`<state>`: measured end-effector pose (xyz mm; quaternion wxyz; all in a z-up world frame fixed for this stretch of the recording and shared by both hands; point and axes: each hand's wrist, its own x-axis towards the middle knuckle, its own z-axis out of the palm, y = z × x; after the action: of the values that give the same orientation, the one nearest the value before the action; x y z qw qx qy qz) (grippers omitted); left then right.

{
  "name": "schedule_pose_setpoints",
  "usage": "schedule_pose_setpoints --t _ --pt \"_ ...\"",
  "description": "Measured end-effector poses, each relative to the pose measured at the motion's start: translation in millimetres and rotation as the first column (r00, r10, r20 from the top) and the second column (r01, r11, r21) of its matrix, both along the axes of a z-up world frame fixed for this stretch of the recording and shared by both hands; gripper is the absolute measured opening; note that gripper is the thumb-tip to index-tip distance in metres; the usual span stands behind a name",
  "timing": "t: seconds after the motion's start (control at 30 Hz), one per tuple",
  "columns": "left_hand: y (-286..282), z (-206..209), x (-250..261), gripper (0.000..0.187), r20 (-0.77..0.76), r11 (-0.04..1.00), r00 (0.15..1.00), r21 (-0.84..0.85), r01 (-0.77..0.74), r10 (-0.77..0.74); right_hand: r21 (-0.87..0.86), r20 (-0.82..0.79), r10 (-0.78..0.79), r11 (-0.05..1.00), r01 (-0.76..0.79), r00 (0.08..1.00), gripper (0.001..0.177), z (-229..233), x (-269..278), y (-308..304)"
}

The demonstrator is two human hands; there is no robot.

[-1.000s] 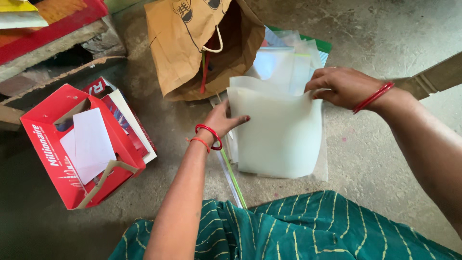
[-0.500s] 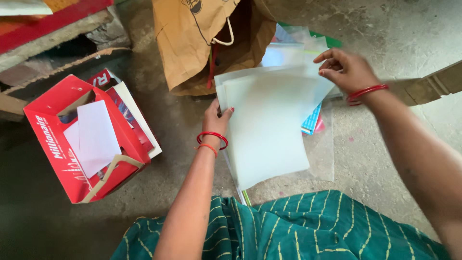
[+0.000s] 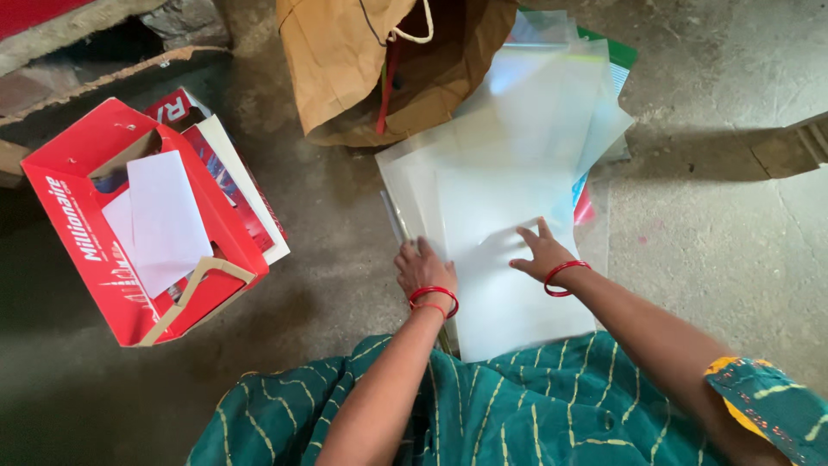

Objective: The person sits on the floor and organizes a pile of stationery items. They pick up a red box, a book with a man's portrait, a Spider-Man comic, and an orange notebook, placing them into a neat stack. They then sort through several translucent plastic sheets and place them into a brown paper bag.

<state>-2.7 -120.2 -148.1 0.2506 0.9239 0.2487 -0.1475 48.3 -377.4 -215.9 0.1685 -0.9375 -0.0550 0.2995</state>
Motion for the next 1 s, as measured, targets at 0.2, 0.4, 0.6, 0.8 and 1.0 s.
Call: schedule_pose_setpoints --t 0.2,0.4,0.6,0.8,1.0 --pt "-6 -9 3 0.068 0.072 0.941 0.990 -0.325 -0.092 0.122 -0.074 -0.033 -0.022 0.997 0.020 0.999 0.083 27 -2 15" --pt "-13 -21 3 0.067 0.196 0.889 0.934 -0.412 -0.199 0.300 -0.022 0.012 -0.054 0.998 0.054 0.998 0.078 33 -1 13" --pt "-1 -45 10 0.058 0.065 0.669 0.896 -0.689 -0.279 0.440 0.039 0.108 -0.111 0.993 0.108 0.988 0.071 38 -1 10" --pt "-5 -52 -6 0.042 0.039 0.708 0.987 -0.701 -0.082 0.153 0.132 0.225 -0.142 0.985 0.115 0.964 0.066 28 2 -3" --pt "-20 -50 -1 0.045 0.023 0.793 0.992 -0.604 -0.083 0.121 0.227 0.222 -0.043 0.974 -0.009 0.974 0.065 30 -2 -2"
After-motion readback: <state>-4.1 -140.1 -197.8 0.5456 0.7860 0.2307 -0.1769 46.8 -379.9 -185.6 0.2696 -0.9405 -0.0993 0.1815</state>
